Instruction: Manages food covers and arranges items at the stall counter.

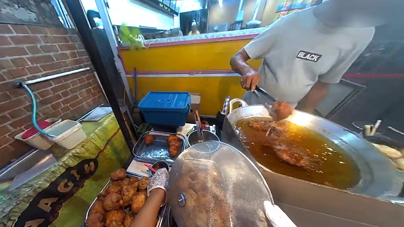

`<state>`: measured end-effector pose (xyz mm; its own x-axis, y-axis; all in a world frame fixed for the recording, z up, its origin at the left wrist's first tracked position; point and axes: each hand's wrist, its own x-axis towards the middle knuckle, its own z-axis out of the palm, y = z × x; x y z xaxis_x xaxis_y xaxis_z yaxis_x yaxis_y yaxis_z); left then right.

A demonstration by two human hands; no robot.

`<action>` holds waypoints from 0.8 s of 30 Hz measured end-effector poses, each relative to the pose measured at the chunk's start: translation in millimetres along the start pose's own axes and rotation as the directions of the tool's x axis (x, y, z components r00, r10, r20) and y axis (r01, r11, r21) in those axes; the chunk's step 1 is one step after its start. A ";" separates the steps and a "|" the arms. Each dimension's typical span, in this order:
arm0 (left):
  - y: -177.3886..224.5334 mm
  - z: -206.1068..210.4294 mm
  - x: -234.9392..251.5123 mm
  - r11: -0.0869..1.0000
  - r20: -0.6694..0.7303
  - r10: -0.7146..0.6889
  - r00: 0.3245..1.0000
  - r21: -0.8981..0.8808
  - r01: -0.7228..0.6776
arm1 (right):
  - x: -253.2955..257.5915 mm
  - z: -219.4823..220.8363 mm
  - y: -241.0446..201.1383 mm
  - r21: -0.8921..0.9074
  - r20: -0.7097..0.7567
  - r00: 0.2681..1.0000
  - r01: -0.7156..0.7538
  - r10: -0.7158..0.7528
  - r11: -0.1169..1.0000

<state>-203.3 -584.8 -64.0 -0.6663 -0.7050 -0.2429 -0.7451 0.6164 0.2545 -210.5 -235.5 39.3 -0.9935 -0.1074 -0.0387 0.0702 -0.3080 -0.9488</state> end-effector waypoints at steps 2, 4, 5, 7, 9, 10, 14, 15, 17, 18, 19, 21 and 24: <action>-2.5 -1.2 -2.3 0.999 0.011 0.022 1.000 0.025 -0.022 | -1.0 3.1 -3.4 0.015 -0.012 1.000 -0.019 0.019 1.000; -5.6 2.2 -2.3 0.999 0.007 0.039 0.999 0.023 -0.039 | -5.1 12.7 -13.7 0.037 -0.075 0.996 -0.047 0.050 0.998; -5.9 2.9 -1.9 0.999 0.002 0.047 0.999 0.013 -0.047 | -5.8 16.4 -17.4 0.036 -0.102 0.993 -0.054 0.057 0.998; -4.5 0.2 -6.6 0.999 0.023 0.042 0.999 -0.031 -0.041 | -4.2 14.6 -12.6 0.003 -0.121 0.992 -0.039 0.039 0.999; -0.5 -5.3 -14.7 0.995 0.070 -0.010 0.998 -0.096 0.016 | -0.5 4.1 3.6 -0.047 -0.097 0.995 -0.012 0.008 0.999; -0.1 -5.5 -16.2 0.992 0.072 -0.023 0.997 -0.120 0.032 | 1.0 -3.3 13.6 -0.079 -0.053 0.999 -0.006 0.002 0.997; -18.6 10.7 -9.6 0.990 -0.034 -0.015 0.999 -0.138 0.010 | -1.8 -5.0 26.7 -0.078 -0.037 0.999 0.016 -0.019 0.997; -24.0 11.0 -9.2 0.994 -0.074 -0.006 0.997 -0.114 -0.003 | -1.1 -5.1 28.3 -0.073 -0.027 0.999 0.029 -0.031 0.997; -32.6 2.4 -16.9 0.999 -0.126 -0.009 0.992 -0.051 0.003 | 4.1 -11.6 42.3 -0.089 0.012 0.998 0.068 -0.067 0.994; -37.0 -3.9 -23.6 0.999 -0.150 -0.022 0.988 -0.041 0.016 | 7.6 -14.0 49.9 -0.095 0.008 0.996 0.086 -0.086 0.992; -42.0 -10.7 -31.0 0.997 -0.181 -0.049 0.982 -0.070 0.037 | 11.5 -15.2 55.3 -0.104 -0.003 0.995 0.098 -0.099 0.990; -58.9 -19.6 -42.5 0.978 -0.276 -0.142 0.951 -0.190 0.091 | 17.1 -14.6 60.7 -0.112 0.009 0.993 0.116 -0.116 0.987; -85.1 -32.7 -80.7 0.927 -0.287 -0.284 0.915 -0.326 0.185 | 19.5 -8.4 68.2 -0.125 0.107 0.983 0.159 -0.146 0.979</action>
<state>-85.1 -591.8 -35.4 -0.3894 -0.9207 -0.0254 -0.8043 0.3264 0.4965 -225.8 -250.6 -28.9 -0.9777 -0.1617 0.1342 -0.1005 -0.2007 -0.9745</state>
